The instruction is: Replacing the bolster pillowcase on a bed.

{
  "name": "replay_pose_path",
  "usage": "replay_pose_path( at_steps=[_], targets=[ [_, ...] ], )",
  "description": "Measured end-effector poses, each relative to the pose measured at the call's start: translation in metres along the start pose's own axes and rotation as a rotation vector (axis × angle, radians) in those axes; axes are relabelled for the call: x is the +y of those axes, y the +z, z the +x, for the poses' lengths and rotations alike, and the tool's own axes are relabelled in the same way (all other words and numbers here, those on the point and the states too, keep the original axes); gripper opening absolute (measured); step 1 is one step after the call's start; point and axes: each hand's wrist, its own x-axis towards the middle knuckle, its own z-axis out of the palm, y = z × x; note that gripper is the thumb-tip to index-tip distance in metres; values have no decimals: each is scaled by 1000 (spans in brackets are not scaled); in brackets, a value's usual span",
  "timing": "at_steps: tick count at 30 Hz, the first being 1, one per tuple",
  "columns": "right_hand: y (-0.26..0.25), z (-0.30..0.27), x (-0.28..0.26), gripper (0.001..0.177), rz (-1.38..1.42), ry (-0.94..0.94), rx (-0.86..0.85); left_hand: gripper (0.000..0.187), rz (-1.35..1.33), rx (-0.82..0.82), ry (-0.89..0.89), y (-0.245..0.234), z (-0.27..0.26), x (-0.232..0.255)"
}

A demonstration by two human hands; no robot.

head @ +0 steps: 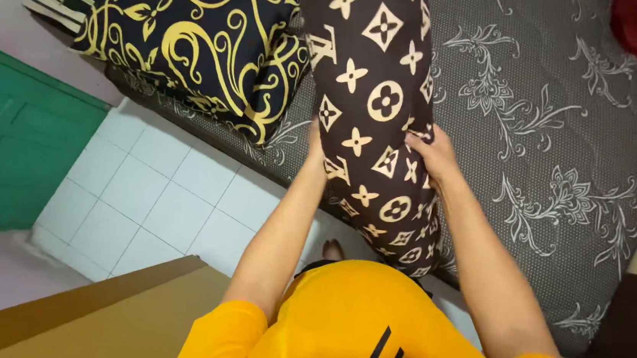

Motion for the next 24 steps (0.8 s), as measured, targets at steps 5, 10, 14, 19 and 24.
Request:
replay_pose_path(
  at_steps=[5, 10, 14, 19, 24],
  targets=[
    [9, -21, -14, 28, 139, 62, 138, 54, 517, 164, 513, 94, -127, 101],
    [13, -28, -9, 26, 47, -5, 103, 64, 1243, -427, 1097, 128, -182, 112],
    [20, -49, -33, 32, -81, -34, -17, 69, 1680, -588, 1112, 90, -148, 126],
    [12, -58, -25, 34, -251, -23, -34, 52, 1981, 315, 577, 40, -99, 184],
    [9, -45, -23, 33, -287, -41, -39, 56, 1619, -353, 1058, 104, -167, 159]
  ],
)
